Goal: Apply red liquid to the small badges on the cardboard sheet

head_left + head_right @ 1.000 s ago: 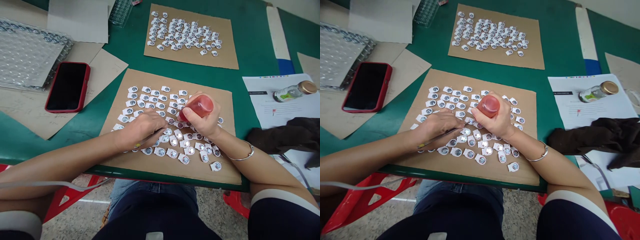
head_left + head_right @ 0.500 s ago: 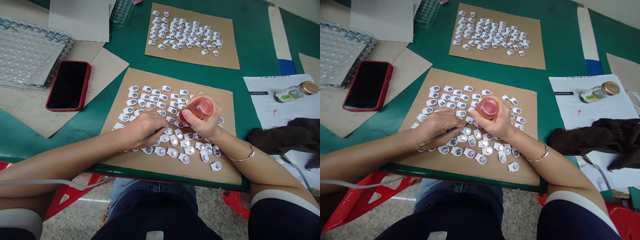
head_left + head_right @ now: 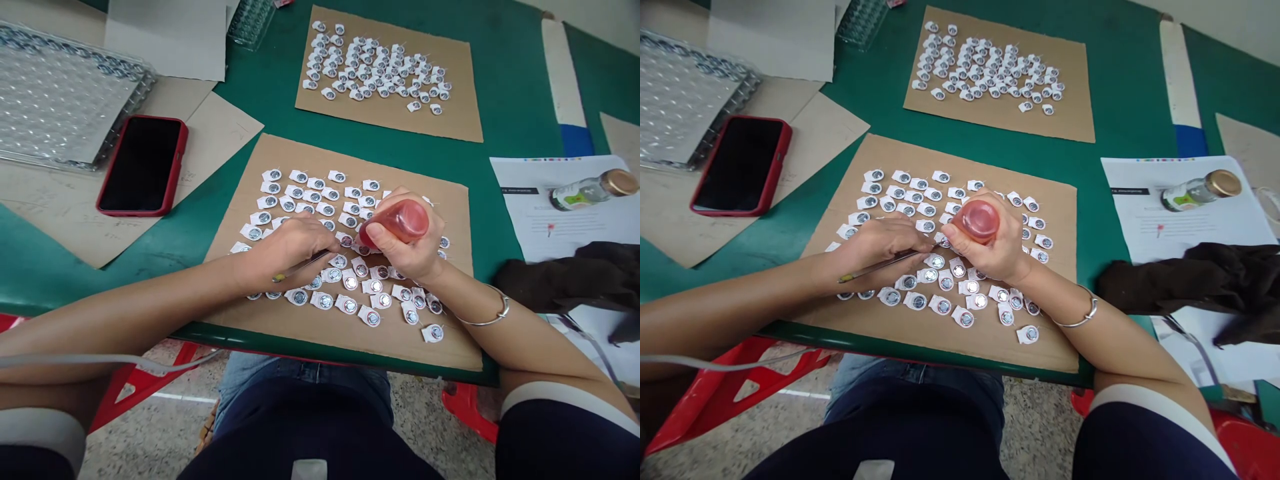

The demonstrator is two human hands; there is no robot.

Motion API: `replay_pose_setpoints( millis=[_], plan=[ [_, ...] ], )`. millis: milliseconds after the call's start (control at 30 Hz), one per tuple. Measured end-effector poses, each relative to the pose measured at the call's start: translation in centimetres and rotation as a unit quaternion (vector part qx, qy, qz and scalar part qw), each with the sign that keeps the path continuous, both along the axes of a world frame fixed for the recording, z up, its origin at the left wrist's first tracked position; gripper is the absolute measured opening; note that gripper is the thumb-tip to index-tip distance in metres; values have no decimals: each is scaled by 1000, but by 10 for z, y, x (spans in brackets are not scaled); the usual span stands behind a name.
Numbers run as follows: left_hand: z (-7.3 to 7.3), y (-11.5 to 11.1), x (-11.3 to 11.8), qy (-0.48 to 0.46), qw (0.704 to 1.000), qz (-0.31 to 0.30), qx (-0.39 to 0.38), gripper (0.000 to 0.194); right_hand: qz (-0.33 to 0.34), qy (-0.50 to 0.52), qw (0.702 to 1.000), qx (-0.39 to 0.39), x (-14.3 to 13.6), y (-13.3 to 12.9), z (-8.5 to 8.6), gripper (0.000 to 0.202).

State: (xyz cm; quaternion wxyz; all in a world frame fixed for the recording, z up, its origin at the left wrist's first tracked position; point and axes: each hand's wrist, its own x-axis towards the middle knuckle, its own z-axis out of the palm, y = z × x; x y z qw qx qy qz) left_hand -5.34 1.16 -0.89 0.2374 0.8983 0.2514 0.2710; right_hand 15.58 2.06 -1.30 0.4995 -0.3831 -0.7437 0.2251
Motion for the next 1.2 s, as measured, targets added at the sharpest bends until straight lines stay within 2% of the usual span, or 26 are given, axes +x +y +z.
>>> replay_pose_setpoints(
  millis=[333,700,1200],
  plan=[
    [-5,1,-3,-20,1000,-1,-16,11,0,7,1000,11,2,0,-2,18],
    [-5,4,-3,8,1000,10,-28,11,13,17,1000,11,0,-1,-1,18],
    [1,6,-3,-3,997,19,-74,13,15,-7,1000,8,-2,-2,-3,18]
  ],
)
